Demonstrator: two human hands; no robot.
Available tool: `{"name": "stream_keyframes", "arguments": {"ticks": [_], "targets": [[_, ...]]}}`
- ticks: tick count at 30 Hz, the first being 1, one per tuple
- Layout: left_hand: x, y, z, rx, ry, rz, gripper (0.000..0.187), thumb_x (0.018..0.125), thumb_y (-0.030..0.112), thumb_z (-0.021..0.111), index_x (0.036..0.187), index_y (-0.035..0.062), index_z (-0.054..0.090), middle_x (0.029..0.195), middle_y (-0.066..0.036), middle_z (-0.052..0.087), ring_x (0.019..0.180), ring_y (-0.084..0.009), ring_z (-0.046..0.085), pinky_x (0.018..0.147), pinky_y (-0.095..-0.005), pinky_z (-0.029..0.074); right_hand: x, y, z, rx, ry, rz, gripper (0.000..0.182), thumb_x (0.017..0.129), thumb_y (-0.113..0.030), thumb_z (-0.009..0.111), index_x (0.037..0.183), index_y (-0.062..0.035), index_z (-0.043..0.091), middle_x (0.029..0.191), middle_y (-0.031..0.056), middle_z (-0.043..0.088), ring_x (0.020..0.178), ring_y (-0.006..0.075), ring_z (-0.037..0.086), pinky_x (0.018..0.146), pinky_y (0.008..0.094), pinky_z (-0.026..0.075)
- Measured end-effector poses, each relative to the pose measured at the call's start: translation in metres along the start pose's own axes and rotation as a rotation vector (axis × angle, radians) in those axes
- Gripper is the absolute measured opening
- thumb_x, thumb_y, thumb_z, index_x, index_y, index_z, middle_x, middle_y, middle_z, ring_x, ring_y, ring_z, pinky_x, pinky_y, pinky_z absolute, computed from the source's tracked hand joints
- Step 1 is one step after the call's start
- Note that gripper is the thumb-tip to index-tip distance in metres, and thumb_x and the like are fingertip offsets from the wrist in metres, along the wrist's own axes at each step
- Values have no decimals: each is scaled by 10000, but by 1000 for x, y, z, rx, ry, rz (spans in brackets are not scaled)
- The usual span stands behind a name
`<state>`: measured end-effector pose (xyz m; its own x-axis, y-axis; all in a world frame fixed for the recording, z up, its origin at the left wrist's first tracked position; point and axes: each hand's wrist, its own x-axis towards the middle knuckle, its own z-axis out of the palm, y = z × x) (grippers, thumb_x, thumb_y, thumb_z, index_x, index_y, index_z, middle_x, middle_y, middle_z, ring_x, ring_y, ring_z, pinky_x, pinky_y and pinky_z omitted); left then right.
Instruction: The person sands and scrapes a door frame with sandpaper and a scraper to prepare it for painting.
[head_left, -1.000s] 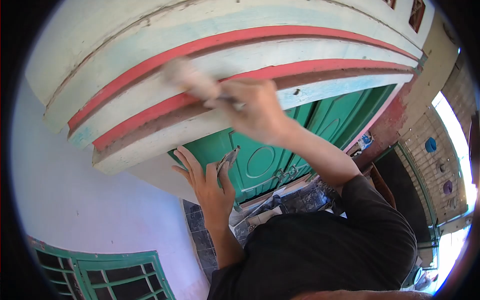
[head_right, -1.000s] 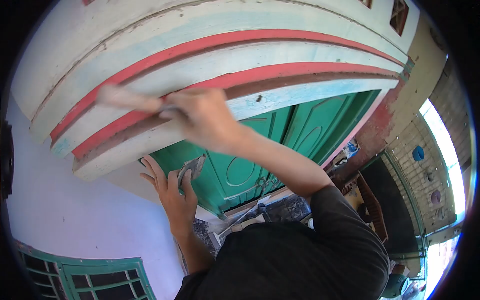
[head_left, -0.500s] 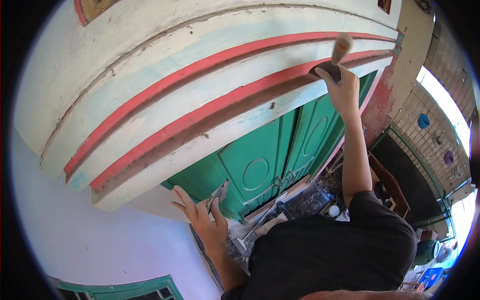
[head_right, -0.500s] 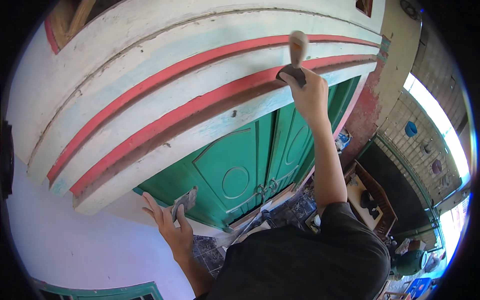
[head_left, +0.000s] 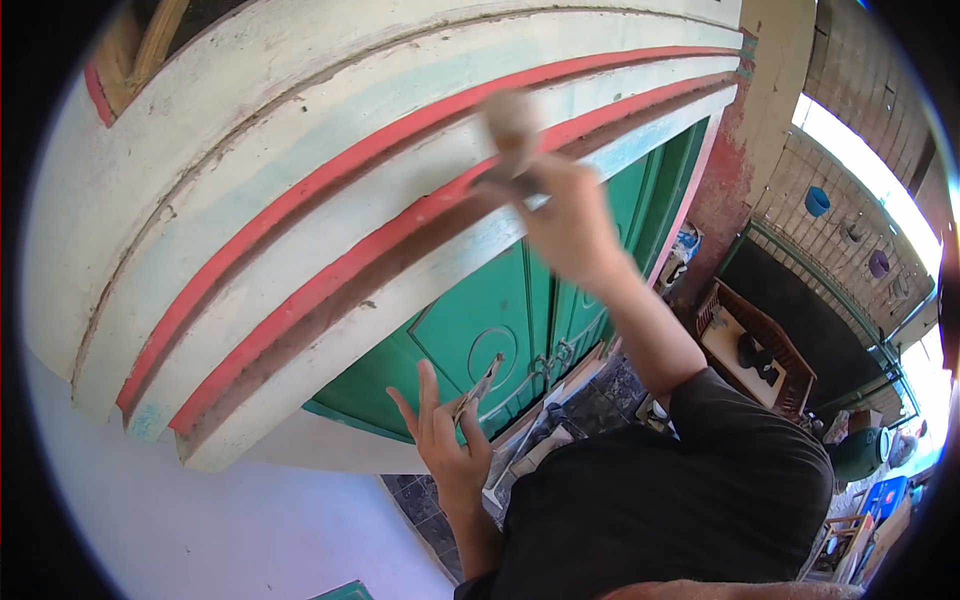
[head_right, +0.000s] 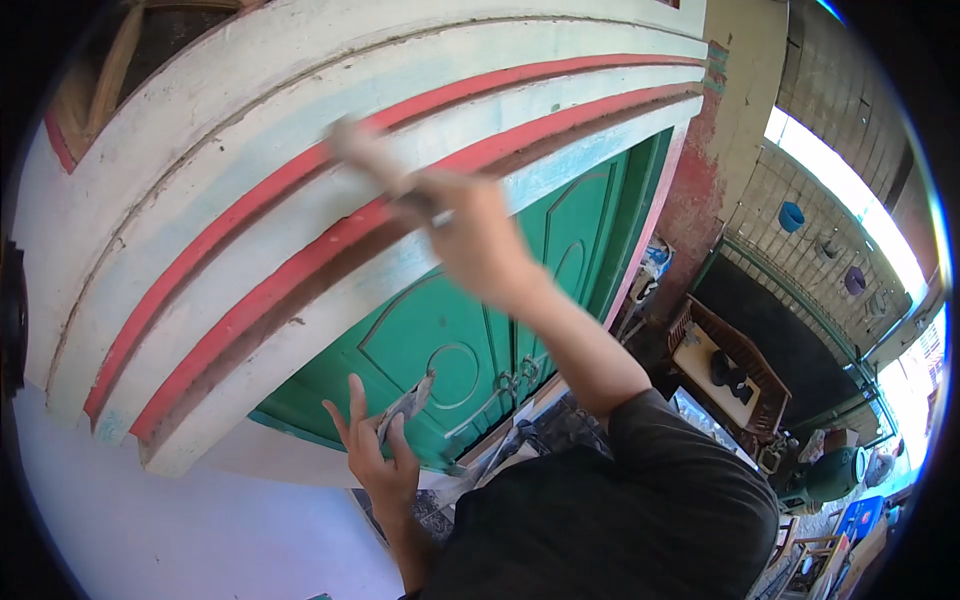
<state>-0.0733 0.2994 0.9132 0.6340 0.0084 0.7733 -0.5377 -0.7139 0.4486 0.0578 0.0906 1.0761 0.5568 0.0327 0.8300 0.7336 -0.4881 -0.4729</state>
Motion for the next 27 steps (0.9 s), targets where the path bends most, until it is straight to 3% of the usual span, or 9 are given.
{"name": "stream_keyframes", "arguments": {"ticks": [2, 3, 6, 8, 12, 14, 19, 22, 27], "targets": [[-10, -5, -3, -4, 3, -34, 28, 937, -19, 637, 913, -11, 623, 1378, -291, 654, 1244, -385, 673, 1239, -693, 220, 11, 33, -28, -83, 92, 133, 131, 924, -48, 735, 1041, -2, 769, 883, 205, 751, 786, 286, 767, 712, 381, 562], [-10, -5, -4, -1, 8, -40, 28, 937, -19, 637, 913, -11, 623, 1378, -291, 654, 1244, -385, 673, 1239, -693, 220, 15, 37, -38, -203, 144, 174, 120, 919, -56, 741, 1023, -4, 772, 854, 200, 750, 775, 308, 768, 704, 380, 564], [-9, -4, -9, 18, -40, -102, 17, 932, -23, 651, 944, -17, 641, 1217, -197, 754, 1046, -319, 737, 1229, -637, 294, 12, 51, -30, -265, 159, 128, 120, 922, -74, 745, 1015, -3, 770, 854, 204, 747, 779, 349, 752, 700, 404, 565], [-5, -3, -8, 11, -31, -84, 52, 920, -31, 668, 970, -23, 654, 1088, -140, 784, 936, -290, 732, 1182, -585, 376, 6, 38, -3, -270, 104, 38, 146, 934, -99, 764, 1040, 2, 765, 870, 198, 755, 750, 288, 757, 700, 371, 557], [9, 6, -4, -10, -28, -79, 68, 912, -34, 682, 977, -16, 670, 1003, -128, 779, 912, -290, 726, 1129, -552, 429, -10, -17, 54, -58, -105, -278, 121, 901, -44, 757, 1008, -15, 710, 892, 215, 702, 827, 419, 684, 726, 434, 552], [11, 10, -4, -15, -44, -85, 31, 932, -9, 680, 952, -33, 686, 900, -171, 728, 848, -347, 695, 1095, -529, 467, -9, -28, 52, 4, -129, -179, 117, 909, -48, 756, 1009, -8, 711, 883, 213, 706, 805, 409, 692, 716, 425, 552], [-11, -4, -4, -67, 25, -152, 40, 927, -5, 693, 962, -22, 691, 889, -158, 741, 836, -328, 705, 1089, -515, 461, 0, -15, 45, -14, -37, -1, 107, 917, -63, 768, 994, 7, 743, 874, 199, 759, 739, 341, 744, 662, 387, 551], [-13, -3, -7, -29, 0, -184, 58, 927, 1, 697, 982, -13, 689, 900, -149, 752, 838, -308, 710, 1064, -510, 463, -4, -41, 67, 105, -113, -162, 92, 906, -46, 737, 987, -5, 720, 823, 222, 708, 758, 416, 704, 647, 463, 539], [-11, 2, -17, 27, 23, -216, 79, 935, 20, 697, 1005, -17, 695, 925, -160, 757, 851, -323, 707, 1010, -495, 469, 2, -43, 74, 182, -100, -130, 104, 897, -33, 744, 995, -10, 716, 830, 222, 697, 762, 416, 695, 638, 463, 534]]}}
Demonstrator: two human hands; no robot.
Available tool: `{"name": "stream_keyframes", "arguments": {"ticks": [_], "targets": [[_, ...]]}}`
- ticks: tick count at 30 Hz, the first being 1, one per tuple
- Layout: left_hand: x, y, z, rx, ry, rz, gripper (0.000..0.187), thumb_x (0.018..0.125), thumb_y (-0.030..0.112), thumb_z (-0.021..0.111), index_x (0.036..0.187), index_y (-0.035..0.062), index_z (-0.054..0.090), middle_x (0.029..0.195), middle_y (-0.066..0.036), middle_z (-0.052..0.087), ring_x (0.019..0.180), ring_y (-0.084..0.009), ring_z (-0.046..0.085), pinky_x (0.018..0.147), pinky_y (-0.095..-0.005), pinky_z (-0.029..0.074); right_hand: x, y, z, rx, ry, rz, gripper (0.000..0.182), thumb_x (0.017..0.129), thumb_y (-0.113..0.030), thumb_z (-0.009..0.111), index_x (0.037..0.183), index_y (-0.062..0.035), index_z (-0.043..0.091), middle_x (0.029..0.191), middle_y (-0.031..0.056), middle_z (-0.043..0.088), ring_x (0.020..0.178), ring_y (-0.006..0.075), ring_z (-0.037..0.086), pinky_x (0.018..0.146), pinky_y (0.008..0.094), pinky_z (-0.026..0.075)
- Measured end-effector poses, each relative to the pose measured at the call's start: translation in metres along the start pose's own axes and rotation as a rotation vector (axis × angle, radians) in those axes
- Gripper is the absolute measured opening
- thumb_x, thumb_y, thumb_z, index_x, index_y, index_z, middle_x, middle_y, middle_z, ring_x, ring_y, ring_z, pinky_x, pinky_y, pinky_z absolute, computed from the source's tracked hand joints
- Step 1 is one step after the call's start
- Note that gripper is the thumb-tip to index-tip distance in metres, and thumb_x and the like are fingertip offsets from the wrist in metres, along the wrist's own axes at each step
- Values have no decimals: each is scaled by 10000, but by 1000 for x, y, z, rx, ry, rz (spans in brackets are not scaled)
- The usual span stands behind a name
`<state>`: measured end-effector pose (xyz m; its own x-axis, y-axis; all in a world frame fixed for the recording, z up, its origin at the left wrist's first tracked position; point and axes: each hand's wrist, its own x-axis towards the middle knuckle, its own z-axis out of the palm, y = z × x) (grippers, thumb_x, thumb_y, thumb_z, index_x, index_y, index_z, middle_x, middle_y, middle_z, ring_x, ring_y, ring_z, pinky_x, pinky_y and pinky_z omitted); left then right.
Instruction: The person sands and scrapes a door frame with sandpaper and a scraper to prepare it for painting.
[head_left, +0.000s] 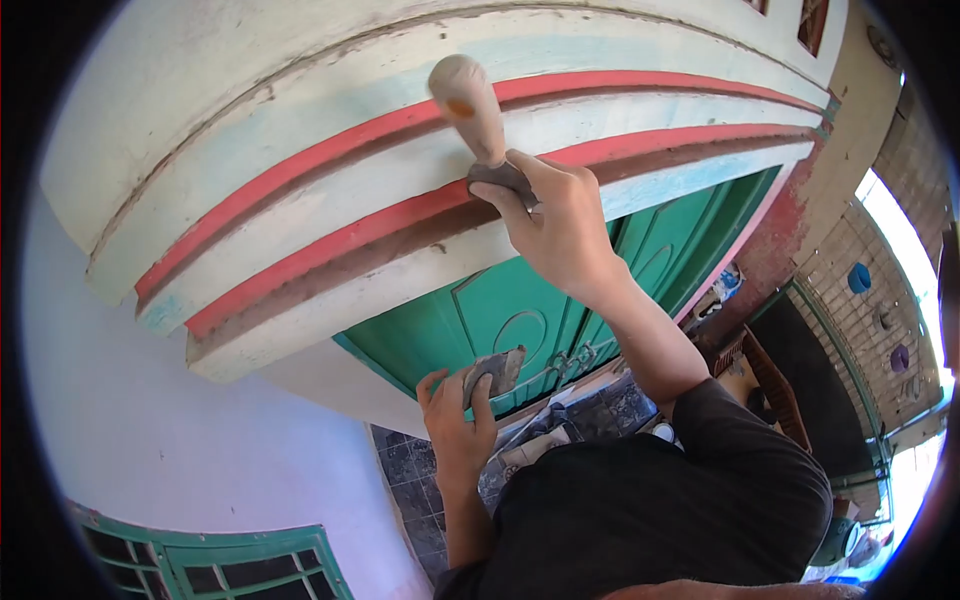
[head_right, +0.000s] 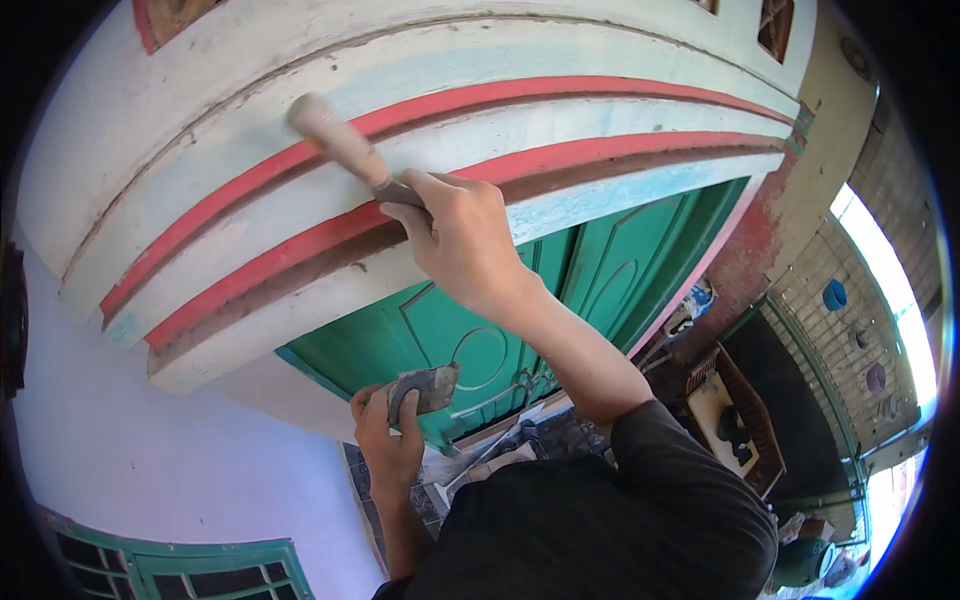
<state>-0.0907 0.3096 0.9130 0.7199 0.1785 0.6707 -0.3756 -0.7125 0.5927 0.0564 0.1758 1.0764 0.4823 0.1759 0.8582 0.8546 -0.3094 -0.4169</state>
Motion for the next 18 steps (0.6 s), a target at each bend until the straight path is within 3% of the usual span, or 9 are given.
{"name": "stream_keyframes", "arguments": {"ticks": [2, 3, 4, 6, 10, 11, 15, 18], "targets": [[-3, -3, -1, 7, 49, -79, 112, 940, 30, 700, 1037, -26, 700, 964, -172, 760, 867, -340, 705, 965, -486, 489, -5, 2, 9, -77, -9, 21, 131, 897, -39, 745, 1024, -20, 722, 858, 221, 703, 780, 417, 699, 645, 458, 542], [-2, -4, -1, 13, 55, -86, 112, 940, 30, 700, 1037, -26, 700, 964, -172, 760, 867, -340, 705, 965, -486, 489, -6, -6, 13, -128, -68, -44, 139, 921, -50, 773, 1035, 20, 738, 926, 210, 770, 787, 289, 784, 688, 359, 593], [-2, -5, -1, 2, 40, -112, 145, 947, 37, 705, 1073, -34, 707, 996, -188, 752, 875, -341, 709, 927, -446, 520, -6, -10, 18, -122, -76, -43, 139, 921, -50, 773, 1035, 20, 738, 926, 210, 770, 787, 289, 784, 688, 359, 593], [-6, -5, -2, -1, 31, -146, 178, 954, 44, 710, 1109, -43, 713, 1027, -205, 745, 884, -341, 713, 888, -407, 552, -6, -19, 27, 176, -185, -52, 132, 923, -35, 762, 1037, 25, 732, 948, 197, 781, 839, 292, 794, 705, 359, 605], [-11, -8, -2, -109, 56, -184, 172, 966, 49, 710, 1111, -42, 711, 967, -182, 752, 863, -308, 738, 812, -376, 570, -2, -7, 24, -11, -125, 64, 133, 931, -22, 747, 1048, 37, 724, 971, 185, 790, 896, 285, 797, 758, 359, 618], [-15, -8, -1, -161, 54, -225, 165, 968, 53, 713, 1102, -42, 713, 945, -174, 753, 847, -293, 745, 795, -365, 572, -5, -5, 37, 2, 13, -68, 127, 912, -49, 742, 1029, -5, 723, 824, 213, 710, 701, 403, 690, 636, 434, 543], [-17, -5, 1, -140, 53, -197, 175, 966, 58, 702, 1100, -54, 700, 975, -214, 739, 840, -387, 717, 772, -461, 561, -5, -26, 57, 329, -130, -86, 126, 908, -48, 745, 1017, 10, 717, 829, 206, 715, 705, 385, 699, 627, 434, 535], [-19, -1, -6, -147, 24, -238, 177, 965, 59, 703, 1105, -50, 703, 935, -212, 722, 818, -381, 713, 749, -437, 560, 2, -21, 42, 123, -61, -33, 135, 899, -40, 752, 1022, 7, 720, 832, 207, 713, 730, 395, 700, 637, 434, 540]]}}
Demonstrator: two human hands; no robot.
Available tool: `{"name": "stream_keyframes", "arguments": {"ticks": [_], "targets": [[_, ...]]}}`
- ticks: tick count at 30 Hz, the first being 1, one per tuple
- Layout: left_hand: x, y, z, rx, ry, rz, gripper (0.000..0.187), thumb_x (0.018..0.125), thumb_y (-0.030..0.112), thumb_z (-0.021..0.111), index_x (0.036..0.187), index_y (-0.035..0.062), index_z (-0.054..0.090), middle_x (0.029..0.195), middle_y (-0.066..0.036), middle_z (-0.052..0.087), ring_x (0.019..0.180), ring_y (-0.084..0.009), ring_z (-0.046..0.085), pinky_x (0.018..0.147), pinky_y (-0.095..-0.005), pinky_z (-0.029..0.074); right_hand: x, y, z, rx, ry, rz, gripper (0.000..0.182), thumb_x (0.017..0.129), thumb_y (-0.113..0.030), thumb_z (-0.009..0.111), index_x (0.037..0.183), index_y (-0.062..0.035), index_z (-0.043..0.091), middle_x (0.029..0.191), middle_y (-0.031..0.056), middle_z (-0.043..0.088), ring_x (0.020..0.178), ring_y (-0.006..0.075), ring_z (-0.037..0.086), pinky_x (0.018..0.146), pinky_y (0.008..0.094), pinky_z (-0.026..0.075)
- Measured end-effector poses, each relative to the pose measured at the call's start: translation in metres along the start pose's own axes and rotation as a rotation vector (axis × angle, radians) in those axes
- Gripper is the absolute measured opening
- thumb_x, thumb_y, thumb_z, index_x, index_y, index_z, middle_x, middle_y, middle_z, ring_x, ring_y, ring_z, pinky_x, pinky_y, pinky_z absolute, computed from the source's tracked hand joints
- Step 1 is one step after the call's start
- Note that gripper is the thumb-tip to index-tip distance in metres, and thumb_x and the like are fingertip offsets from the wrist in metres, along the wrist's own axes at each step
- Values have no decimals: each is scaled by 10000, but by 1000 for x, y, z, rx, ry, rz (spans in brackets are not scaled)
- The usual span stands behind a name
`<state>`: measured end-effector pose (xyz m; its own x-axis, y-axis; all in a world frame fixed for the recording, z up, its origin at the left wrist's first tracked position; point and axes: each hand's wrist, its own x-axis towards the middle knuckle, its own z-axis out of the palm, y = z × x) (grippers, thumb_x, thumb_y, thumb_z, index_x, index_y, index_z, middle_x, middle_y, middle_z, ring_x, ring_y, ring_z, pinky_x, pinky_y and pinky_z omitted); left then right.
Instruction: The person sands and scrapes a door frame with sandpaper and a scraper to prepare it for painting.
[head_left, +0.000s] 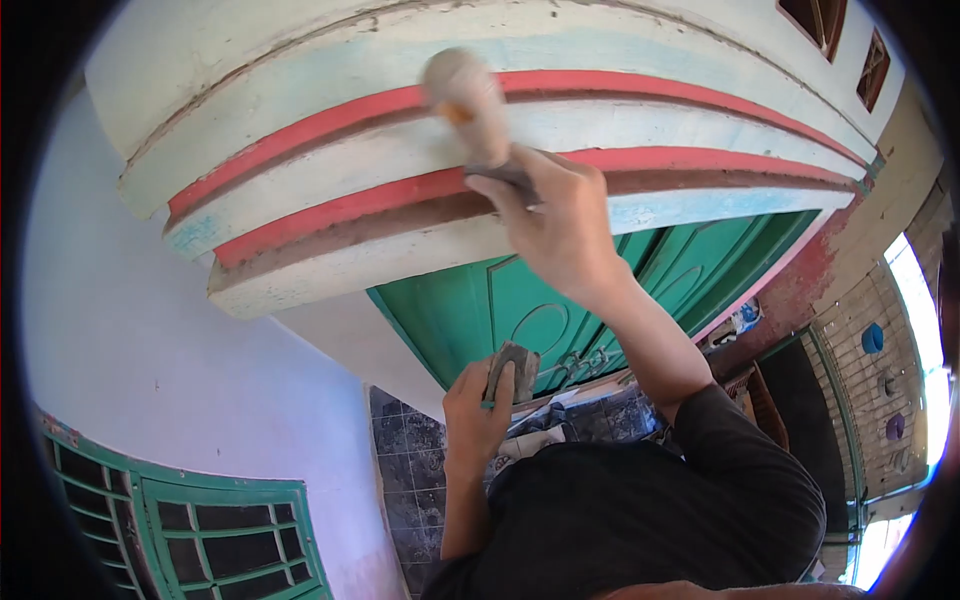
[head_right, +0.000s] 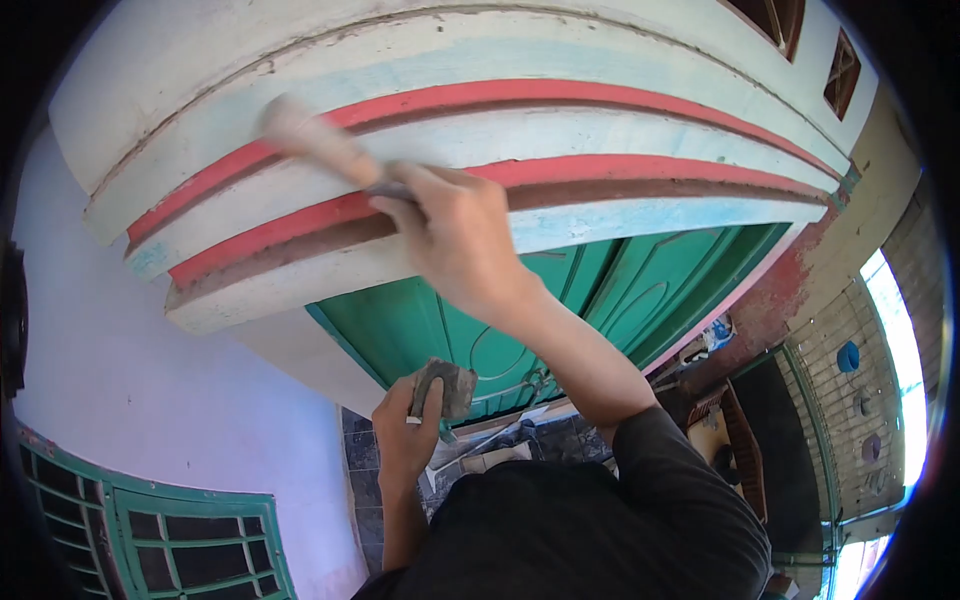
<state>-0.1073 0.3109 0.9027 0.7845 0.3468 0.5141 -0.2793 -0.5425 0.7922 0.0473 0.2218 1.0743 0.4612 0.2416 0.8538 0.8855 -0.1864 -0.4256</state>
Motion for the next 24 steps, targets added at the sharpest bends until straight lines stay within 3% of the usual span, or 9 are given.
{"name": "stream_keyframes", "arguments": {"ticks": [5, 8, 10, 15, 18, 20, 21, 23, 24], "targets": [[-5, -2, 2, -45, -13, -55, 152, 947, 63, 724, 1071, -26, 727, 927, -192, 712, 790, -338, 707, 721, -401, 554, -4, -5, 20, -23, -22, -112, 137, 892, -25, 755, 1026, -4, 737, 869, 199, 731, 741, 378, 715, 643, 421, 549], [-6, 1, 1, -55, -29, -22, 148, 938, 65, 734, 1058, -23, 735, 928, -177, 714, 787, -325, 709, 725, -390, 557, 2, -11, 23, 236, -144, -17, 131, 891, -13, 746, 1022, -5, 740, 881, 201, 736, 750, 363, 725, 649, 416, 554], [-8, -3, -2, -56, -2, -8, 148, 934, 56, 735, 1059, -24, 736, 929, -171, 714, 788, -319, 710, 731, -384, 559, 3, 2, 19, 93, 11, -42, 137, 893, -1, 738, 1029, -15, 741, 872, 203, 732, 757, 363, 730, 658, 415, 557], [7, -2, -14, -6, 87, -12, 141, 928, 23, 725, 1059, -27, 740, 984, -165, 719, 831, -302, 716, 756, -371, 562, 0, -9, 36, 7, -107, -131, 145, 897, -59, 758, 1037, -22, 744, 881, 189, 746, 738, 357, 733, 636, 398, 565], [25, 0, -30, -39, 206, 42, 131, 930, 17, 725, 1052, -25, 749, 1162, -177, 696, 968, -314, 702, 803, -380, 555, 3, -14, 26, 13, -105, -48, 188, 942, -67, 752, 1111, 16, 747, 976, 137, 806, 887, 263, 801, 752, 327, 605], [33, 1, -41, 189, 293, 164, 149, 938, 32, 723, 1072, -20, 763, 1380, -184, 620, 1049, -328, 694, 960, -402, 543, 3, -10, 26, -42, -101, -19, 199, 933, -64, 759, 1115, 16, 746, 985, 141, 805, 892, 272, 800, 752, 320, 606], [37, -1, -45, 191, 296, 158, 149, 938, 32, 723, 1072, -20, 763, 1380, -184, 620, 1049, -328, 694, 960, -402, 543, 2, -7, 30, -73, -95, -42, 192, 932, -62, 760, 1106, 18, 749, 987, 143, 805, 889, 264, 801, 749, 319, 606], [45, -5, -50, 216, 290, 178, 135, 925, 18, 739, 1054, -11, 764, 1575, -291, 448, 1355, -439, 545, 1089, -465, 476, 2, -9, 34, -102, -89, -59, 184, 930, -60, 761, 1097, 19, 752, 990, 146, 805, 886, 257, 802, 746, 318, 606], [49, -5, -50, 219, 286, 176, 135, 925, 18, 739, 1054, -11, 764, 1575, -291, 448, 1355, -439, 545, 1089, -465, 476, 4, -15, 34, -11, -163, -46, 178, 930, -57, 758, 1092, 18, 752, 988, 149, 804, 879, 260, 801, 742, 320, 607]]}}
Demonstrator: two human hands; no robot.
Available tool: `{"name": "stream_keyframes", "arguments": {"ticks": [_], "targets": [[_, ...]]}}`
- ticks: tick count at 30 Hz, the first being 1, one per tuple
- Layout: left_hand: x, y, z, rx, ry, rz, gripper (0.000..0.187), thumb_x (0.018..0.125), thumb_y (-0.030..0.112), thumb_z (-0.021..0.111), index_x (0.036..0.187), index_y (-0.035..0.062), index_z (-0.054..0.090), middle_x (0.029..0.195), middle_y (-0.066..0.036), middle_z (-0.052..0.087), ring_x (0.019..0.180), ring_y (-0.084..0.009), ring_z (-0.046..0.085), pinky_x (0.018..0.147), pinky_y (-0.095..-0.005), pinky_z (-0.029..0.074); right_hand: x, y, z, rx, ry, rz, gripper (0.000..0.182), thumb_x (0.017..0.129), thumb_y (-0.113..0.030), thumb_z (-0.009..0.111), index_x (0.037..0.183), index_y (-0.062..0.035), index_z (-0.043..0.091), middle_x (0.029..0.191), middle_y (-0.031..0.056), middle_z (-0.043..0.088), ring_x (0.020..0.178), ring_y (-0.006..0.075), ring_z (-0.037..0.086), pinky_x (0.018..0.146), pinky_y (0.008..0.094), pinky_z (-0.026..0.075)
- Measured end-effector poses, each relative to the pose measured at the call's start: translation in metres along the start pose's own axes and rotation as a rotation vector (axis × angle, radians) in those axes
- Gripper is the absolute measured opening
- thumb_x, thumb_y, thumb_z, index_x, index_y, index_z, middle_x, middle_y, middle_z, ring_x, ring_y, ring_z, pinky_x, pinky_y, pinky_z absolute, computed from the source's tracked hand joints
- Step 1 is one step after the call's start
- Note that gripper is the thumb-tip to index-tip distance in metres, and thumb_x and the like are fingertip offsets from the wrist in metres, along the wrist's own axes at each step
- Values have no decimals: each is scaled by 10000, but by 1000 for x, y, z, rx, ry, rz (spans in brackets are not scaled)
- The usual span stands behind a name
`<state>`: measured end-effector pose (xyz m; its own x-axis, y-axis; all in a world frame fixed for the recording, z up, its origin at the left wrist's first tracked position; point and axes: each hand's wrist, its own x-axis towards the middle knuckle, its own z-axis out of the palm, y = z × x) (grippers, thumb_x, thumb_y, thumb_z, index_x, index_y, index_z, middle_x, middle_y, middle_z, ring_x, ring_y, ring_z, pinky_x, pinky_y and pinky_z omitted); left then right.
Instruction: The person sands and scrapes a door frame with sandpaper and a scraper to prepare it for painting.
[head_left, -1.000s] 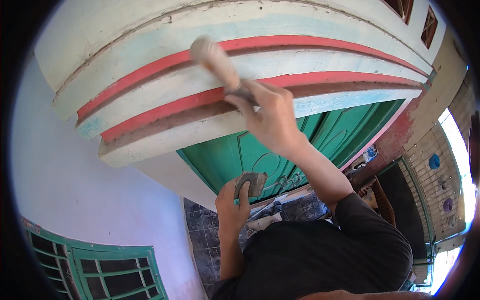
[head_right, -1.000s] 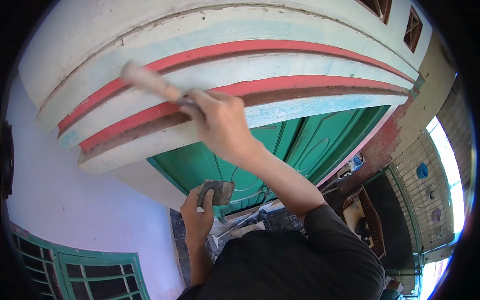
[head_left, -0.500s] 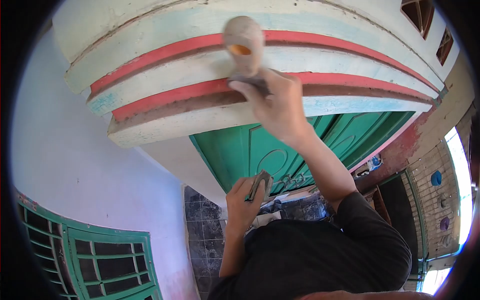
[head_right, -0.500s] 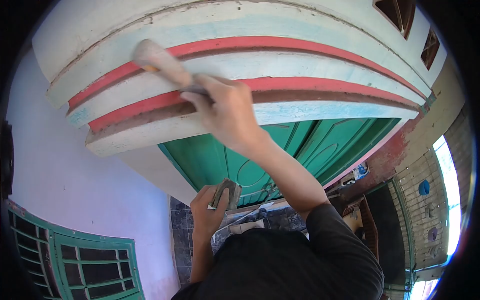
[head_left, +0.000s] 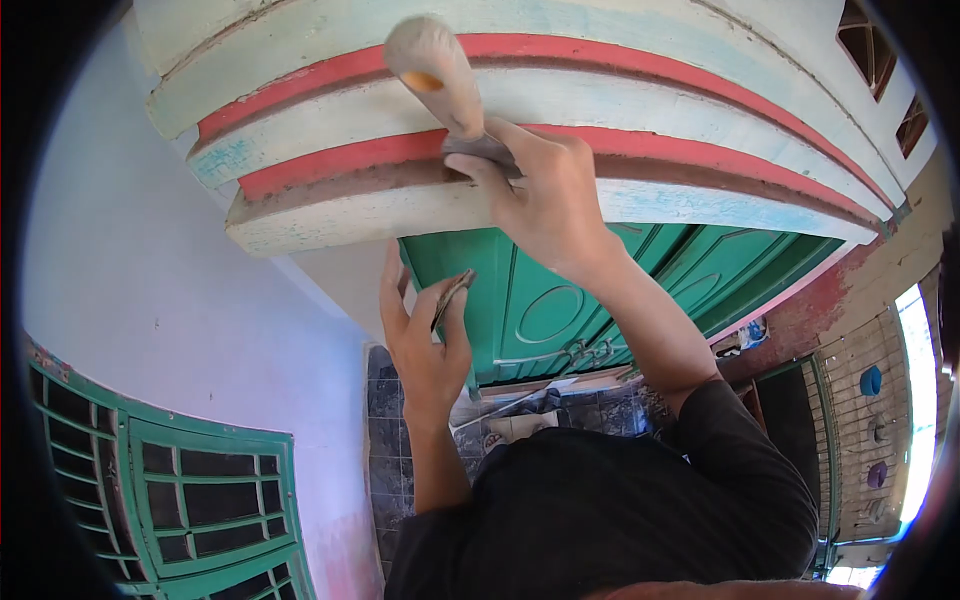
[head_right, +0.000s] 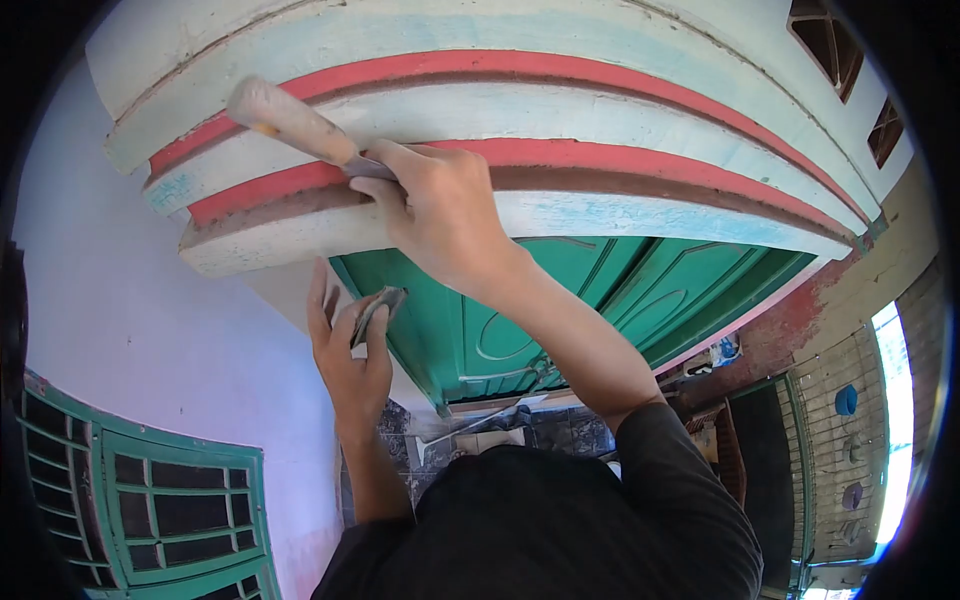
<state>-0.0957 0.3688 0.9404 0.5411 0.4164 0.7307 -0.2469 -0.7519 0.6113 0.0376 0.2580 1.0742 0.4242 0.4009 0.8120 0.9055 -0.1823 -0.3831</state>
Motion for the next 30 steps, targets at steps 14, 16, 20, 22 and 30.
{"name": "stream_keyframes", "arguments": {"ticks": [14, 16, 20, 22, 30], "targets": [[24, -9, 6, 42, -42, 46, 174, 925, 4, 712, 1079, 51, 779, 1690, -376, 136, 1559, -561, 189, 1239, -565, 292, 6, 0, 20, 71, 103, -66, 171, 887, -52, 753, 1052, -10, 740, 864, 190, 746, 750, 371, 722, 655, 407, 567], [24, -9, 6, 49, -39, 38, 165, 926, 6, 713, 1072, 48, 778, 1691, -375, 135, 1558, -563, 191, 1234, -564, 301, 6, 1, 30, 60, 123, -134, 175, 882, -43, 752, 1054, -12, 741, 872, 184, 751, 751, 363, 725, 653, 406, 562], [24, -9, 8, 104, -6, 82, 145, 926, 16, 729, 1064, -3, 772, 1682, -377, 178, 1559, -500, 263, 1187, -461, 391, 12, -4, 34, 118, -52, -102, 150, 924, -53, 759, 1059, 10, 743, 954, 154, 794, 803, 269, 788, 675, 326, 593], [24, -10, 6, 94, -10, 74, 137, 926, 20, 734, 1055, -8, 769, 1678, -379, 185, 1551, -499, 282, 1179, -457, 402, 13, -3, 32, 77, 18, -33, 164, 919, -70, 771, 1064, 4, 749, 950, 151, 794, 793, 265, 786, 644, 325, 583], [24, -11, 6, 90, -1, 48, 107, 922, 37, 749, 1009, -26, 756, 1668, -381, 211, 1538, -488, 319, 1155, -444, 434, 16, -9, 41, 79, -21, -102, 193, 913, -86, 782, 1086, -3, 758, 945, 149, 796, 737, 263, 770, 632, 330, 573]]}}
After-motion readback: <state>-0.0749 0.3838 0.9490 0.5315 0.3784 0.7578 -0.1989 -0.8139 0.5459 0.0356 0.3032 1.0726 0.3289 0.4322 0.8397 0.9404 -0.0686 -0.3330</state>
